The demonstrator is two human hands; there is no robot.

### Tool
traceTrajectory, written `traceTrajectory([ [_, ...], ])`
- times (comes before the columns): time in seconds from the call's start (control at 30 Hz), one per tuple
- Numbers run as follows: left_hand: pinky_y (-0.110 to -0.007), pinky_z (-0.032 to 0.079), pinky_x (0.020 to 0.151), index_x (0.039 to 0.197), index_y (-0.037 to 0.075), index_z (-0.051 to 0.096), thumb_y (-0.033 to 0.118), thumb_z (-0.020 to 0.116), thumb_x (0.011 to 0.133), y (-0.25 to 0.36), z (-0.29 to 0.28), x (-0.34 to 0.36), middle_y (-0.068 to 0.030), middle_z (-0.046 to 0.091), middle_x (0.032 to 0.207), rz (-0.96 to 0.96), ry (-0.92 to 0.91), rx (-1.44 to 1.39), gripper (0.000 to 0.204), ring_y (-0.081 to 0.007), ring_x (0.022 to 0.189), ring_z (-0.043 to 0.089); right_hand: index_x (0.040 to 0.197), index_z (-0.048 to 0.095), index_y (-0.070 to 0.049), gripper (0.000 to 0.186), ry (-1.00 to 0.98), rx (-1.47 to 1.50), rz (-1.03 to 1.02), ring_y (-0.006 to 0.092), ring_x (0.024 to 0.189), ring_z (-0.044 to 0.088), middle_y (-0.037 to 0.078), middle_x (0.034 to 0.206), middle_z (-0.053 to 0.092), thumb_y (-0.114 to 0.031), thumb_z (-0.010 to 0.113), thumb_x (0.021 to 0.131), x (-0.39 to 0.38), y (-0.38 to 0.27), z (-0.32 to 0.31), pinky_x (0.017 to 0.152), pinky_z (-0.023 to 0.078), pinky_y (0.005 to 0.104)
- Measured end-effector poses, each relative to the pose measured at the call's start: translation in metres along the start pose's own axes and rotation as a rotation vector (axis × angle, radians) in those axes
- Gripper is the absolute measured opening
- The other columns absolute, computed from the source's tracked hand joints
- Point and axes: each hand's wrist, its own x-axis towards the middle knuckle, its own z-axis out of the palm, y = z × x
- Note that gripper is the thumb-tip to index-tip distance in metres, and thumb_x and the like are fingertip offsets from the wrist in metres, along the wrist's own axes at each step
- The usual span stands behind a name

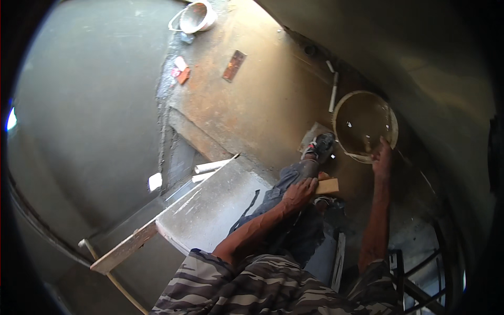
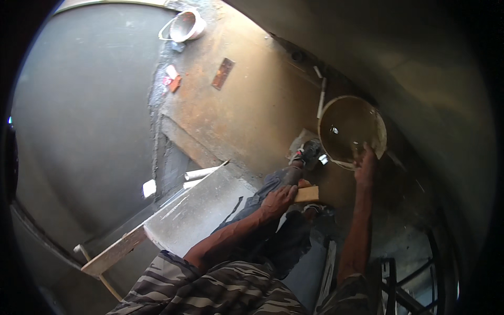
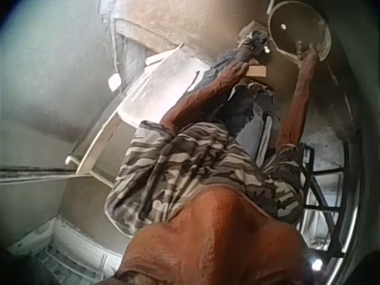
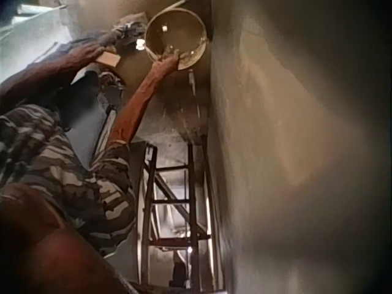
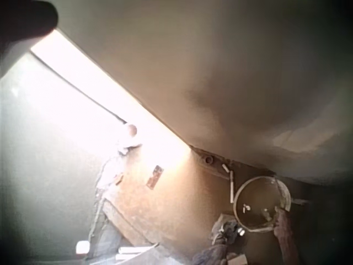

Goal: The person smooths the plastered wall using a sanding block dipped in a bucket of water, then shapes the edges around an opening on the surface by hand and with the block.

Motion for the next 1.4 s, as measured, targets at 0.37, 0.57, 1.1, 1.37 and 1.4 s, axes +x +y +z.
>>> traceTrajectory([
  [0.37,-0.05,0.052,0.077,0.118,0.002,0.052,0.009,0.054,0.09,0.007,-0.021,0.01,-0.0227,0.063,0.102,0.067,-0.141,-0.089,0.028,-0.0418,0.095,0.063,0.097,0.063,-0.014,0.025,-0.08,0.06,-0.08,0.0159,0.068,0.064,0.001,0.079,0.066,-0.038,0.064,0.092,-0.014,0.029,-0.03,0.057,0.049,0.0312],
  [0.57,-0.049,0.054,0.077,0.122,0.003,0.057,0.025,0.067,0.087,0.023,-0.066,0.014,-0.0252,0.069,0.096,-0.118,-0.189,-0.104,0.043,-0.0429,0.093,0.068,0.12,0.067,-0.008,0.044,0.373,-0.981,-0.394,0.0333,0.097,0.07,0.017,0.102,0.073,-0.041,0.062,0.09,-0.134,0.057,-0.071,0.084,0.057,0.0405],
  [1.1,-0.028,0.049,0.073,0.121,0.005,0.058,0.039,0.062,0.097,0.079,-0.09,-0.01,-0.0048,0.063,0.112,0.61,-0.703,-0.463,0.041,-0.0121,0.09,0.06,0.126,0.062,0.0,0.04,0.01,0.665,-0.329,0.0164,0.102,0.065,0.007,0.115,0.068,-0.027,0.067,0.096,-0.375,0.109,-0.057,0.087,0.055,0.0317],
  [1.37,-0.038,0.048,0.098,0.132,-0.001,0.051,0.038,0.062,0.098,0.253,-0.136,-0.029,-0.0108,0.058,0.128,0.127,-0.927,-0.726,0.053,-0.0212,0.114,0.059,0.126,0.061,-0.001,0.042,-0.193,0.792,-0.454,0.0186,0.101,0.068,0.008,0.113,0.07,-0.029,0.067,0.096,-0.469,0.076,-0.137,0.091,0.054,0.0338],
  [1.4,-0.038,0.047,0.101,0.132,-0.003,0.051,0.036,0.063,0.097,0.261,-0.131,-0.022,-0.0112,0.058,0.129,0.056,-1.06,-0.871,0.053,-0.021,0.115,0.058,0.126,0.061,-0.001,0.042,-0.271,0.838,-0.498,0.0183,0.101,0.068,0.008,0.113,0.07,-0.031,0.066,0.096,-0.476,0.074,-0.145,0.09,0.054,0.034],
])
